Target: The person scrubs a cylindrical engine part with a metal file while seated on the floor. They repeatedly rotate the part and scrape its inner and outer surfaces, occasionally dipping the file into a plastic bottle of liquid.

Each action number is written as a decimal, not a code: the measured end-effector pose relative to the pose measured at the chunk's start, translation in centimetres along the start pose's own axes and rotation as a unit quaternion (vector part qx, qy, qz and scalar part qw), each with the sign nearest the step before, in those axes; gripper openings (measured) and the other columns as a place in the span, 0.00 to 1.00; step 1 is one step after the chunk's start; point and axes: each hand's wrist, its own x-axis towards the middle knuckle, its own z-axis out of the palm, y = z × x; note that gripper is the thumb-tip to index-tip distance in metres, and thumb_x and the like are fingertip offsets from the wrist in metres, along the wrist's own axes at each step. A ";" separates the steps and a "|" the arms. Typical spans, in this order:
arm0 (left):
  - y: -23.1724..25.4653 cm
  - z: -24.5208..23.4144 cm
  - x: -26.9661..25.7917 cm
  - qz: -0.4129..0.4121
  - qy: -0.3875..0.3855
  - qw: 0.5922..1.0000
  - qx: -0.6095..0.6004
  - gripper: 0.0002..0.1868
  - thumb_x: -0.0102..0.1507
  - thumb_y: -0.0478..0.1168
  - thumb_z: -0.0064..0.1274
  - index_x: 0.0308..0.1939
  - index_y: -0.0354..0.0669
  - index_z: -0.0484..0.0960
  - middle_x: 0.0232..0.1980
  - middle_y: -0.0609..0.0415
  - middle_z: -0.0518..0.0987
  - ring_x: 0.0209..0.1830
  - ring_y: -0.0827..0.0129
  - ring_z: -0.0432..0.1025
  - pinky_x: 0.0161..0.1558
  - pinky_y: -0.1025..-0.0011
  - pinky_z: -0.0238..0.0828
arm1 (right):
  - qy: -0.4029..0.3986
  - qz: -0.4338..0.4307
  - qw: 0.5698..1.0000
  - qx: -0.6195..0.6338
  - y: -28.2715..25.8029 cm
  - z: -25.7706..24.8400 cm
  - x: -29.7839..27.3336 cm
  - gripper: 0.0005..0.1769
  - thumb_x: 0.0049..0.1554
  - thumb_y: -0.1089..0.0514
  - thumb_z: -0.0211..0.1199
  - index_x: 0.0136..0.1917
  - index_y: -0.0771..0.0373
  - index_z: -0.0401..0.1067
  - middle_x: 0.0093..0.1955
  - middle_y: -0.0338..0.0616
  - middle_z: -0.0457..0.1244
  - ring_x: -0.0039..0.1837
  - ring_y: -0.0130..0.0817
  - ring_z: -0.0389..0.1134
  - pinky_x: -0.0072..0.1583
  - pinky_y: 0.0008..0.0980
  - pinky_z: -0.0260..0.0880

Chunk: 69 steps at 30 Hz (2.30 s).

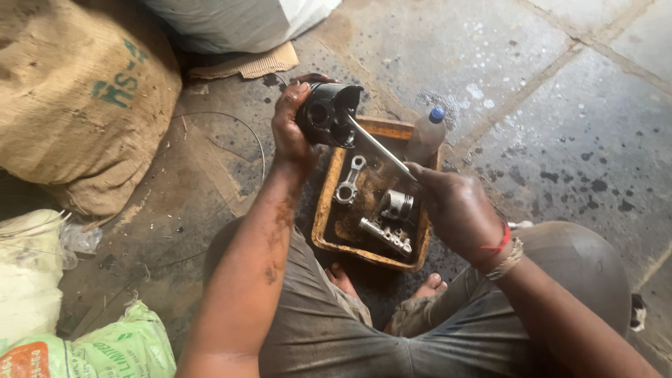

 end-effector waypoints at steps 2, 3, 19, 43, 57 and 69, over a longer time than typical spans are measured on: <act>0.6 -0.2 0.0 -0.008 -0.014 0.998 0.062 0.21 0.65 0.50 0.44 0.53 0.38 0.76 0.48 0.47 0.81 0.48 0.59 0.79 0.52 0.62 0.81 | 0.051 -0.086 0.993 -0.062 0.4 0.4 -0.3 0.18 0.62 0.62 0.59 0.65 0.55 0.76 0.38 0.50 0.71 0.35 0.40 0.72 0.39 0.41 0.71; 0.8 -0.2 0.1 -0.010 -0.020 0.995 0.094 0.20 0.65 0.50 0.44 0.52 0.38 0.77 0.47 0.48 0.81 0.47 0.61 0.80 0.51 0.64 0.81 | 0.075 -0.132 0.984 -0.093 0.5 0.5 -0.4 0.18 0.62 0.62 0.60 0.65 0.57 0.77 0.38 0.54 0.70 0.36 0.42 0.71 0.40 0.42 0.70; 0.1 -1.2 1.9 -0.124 0.077 0.962 0.231 0.17 0.59 0.49 0.50 0.41 0.41 0.83 0.36 0.51 0.82 0.32 0.68 0.78 0.37 0.70 0.78 | 0.092 -0.103 0.928 -0.347 2.0 2.1 1.6 0.18 0.65 0.59 0.55 0.66 0.50 0.76 0.40 0.44 0.71 0.28 0.30 0.68 0.26 0.32 0.67; -0.4 -2.5 1.0 -0.262 -0.027 0.964 0.044 0.23 0.59 0.55 0.48 0.47 0.42 0.79 0.41 0.47 0.80 0.40 0.58 0.76 0.39 0.56 0.78 | 0.046 -0.154 0.987 -0.022 2.8 2.0 2.0 0.12 0.62 0.53 0.62 0.58 0.51 0.78 0.42 0.44 0.71 0.35 0.31 0.74 0.39 0.35 0.75; 0.8 -1.9 -0.1 -0.332 -0.119 0.934 0.062 0.24 0.58 0.54 0.50 0.46 0.37 0.83 0.40 0.44 0.82 0.35 0.62 0.78 0.41 0.65 0.81 | 0.077 -0.291 0.931 -0.204 4.4 3.2 1.2 0.29 0.48 0.57 0.65 0.65 0.51 0.73 0.41 0.43 0.70 0.35 0.41 0.71 0.34 0.41 0.70; 0.7 -1.8 1.0 -0.267 -0.053 0.940 0.204 0.20 0.60 0.58 0.49 0.41 0.45 0.76 0.33 0.52 0.77 0.30 0.63 0.73 0.32 0.63 0.78 | 0.080 -0.100 0.926 -0.355 2.7 3.1 0.6 0.17 0.65 0.55 0.56 0.66 0.48 0.74 0.38 0.36 0.72 0.24 0.27 0.66 0.23 0.27 0.61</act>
